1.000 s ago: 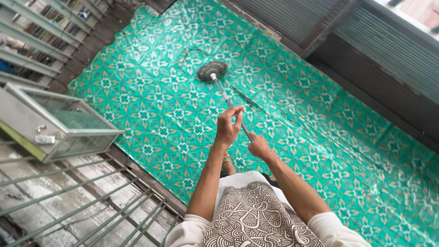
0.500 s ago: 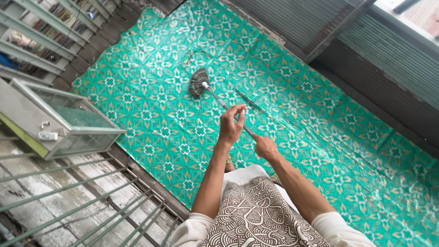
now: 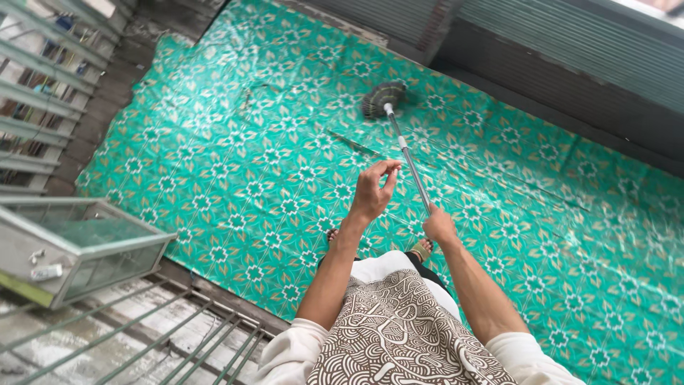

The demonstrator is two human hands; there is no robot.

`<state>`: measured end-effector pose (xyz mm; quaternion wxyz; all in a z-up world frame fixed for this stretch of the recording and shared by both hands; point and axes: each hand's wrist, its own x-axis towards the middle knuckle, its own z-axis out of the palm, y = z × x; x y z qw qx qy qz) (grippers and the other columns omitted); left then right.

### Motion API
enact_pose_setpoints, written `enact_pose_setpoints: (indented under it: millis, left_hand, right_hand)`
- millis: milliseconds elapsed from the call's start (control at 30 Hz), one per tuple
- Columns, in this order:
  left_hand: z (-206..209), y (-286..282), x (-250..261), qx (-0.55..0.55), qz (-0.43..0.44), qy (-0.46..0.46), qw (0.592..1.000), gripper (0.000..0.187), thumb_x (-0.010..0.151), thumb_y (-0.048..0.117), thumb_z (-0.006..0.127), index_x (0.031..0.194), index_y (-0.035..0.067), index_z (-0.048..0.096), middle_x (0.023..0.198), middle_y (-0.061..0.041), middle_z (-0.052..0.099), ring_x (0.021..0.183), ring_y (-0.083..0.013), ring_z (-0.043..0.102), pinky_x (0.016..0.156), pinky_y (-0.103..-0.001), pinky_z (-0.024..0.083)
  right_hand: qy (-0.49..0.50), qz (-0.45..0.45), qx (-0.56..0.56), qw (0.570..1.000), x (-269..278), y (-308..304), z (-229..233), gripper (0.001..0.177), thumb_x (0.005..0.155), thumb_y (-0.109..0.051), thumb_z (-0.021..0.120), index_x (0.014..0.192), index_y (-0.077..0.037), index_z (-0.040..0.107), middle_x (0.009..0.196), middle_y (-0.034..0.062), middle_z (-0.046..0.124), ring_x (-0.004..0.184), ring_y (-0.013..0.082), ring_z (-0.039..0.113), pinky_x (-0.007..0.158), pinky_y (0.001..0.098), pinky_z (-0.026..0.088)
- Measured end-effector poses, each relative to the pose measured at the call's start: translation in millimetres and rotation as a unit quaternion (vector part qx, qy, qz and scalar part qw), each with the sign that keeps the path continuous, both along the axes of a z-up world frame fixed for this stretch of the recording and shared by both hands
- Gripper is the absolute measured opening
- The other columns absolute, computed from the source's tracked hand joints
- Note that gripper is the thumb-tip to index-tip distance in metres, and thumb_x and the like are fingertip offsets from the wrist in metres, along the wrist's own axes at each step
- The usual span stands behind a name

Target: The person mops a green patterned tiled floor using a spin mop. They move the mop back and forth across the surface, covering the area systematically.

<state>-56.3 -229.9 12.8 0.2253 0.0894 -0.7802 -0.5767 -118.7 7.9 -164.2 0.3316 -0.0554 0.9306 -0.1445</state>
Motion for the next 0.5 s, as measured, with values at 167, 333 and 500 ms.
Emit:
enact_pose_setpoints:
  millis: [167,333,500]
  left_hand:
    - [9.7,31.8,-12.9,-0.022,-0.063,0.012,0.998,0.018,0.097,0.007,0.064,0.113,0.003,0.071,0.105,-0.013,0.076,0.092,-0.0252,0.074,0.084,-0.036,0.058]
    - [16.9,49.5,-18.6,-0.020,-0.099,-0.017,0.995,0.021,0.095,0.007,0.068,0.115,0.002,0.071,0.094,-0.012,0.074,0.083,-0.0222,0.073,0.077,-0.035,0.057]
    - [17.3,52.5,-12.7,-0.026,-0.104,-0.023,0.994,0.028,0.090,0.008,0.073,0.118,0.002,0.070,0.086,-0.009,0.071,0.078,-0.0188,0.070,0.074,-0.034,0.057]
  right_hand:
    - [0.011,-0.113,-0.014,0.993,9.6,43.4,-9.1,0.047,0.089,-0.013,0.064,0.134,-0.005,0.058,0.092,0.0257,0.073,0.078,0.0400,0.074,0.068,0.0510,0.059]
    - [-0.030,-0.288,-0.044,0.956,18.0,65.3,-14.0,0.037,0.092,-0.013,0.065,0.126,0.000,0.056,0.073,0.0197,0.071,0.051,0.0287,0.068,0.043,0.0429,0.053]
    - [-0.028,-0.418,-0.108,0.901,14.7,58.4,-23.1,0.024,0.097,-0.013,0.062,0.102,0.011,0.062,0.071,0.0150,0.067,0.052,0.0229,0.068,0.041,0.0383,0.052]
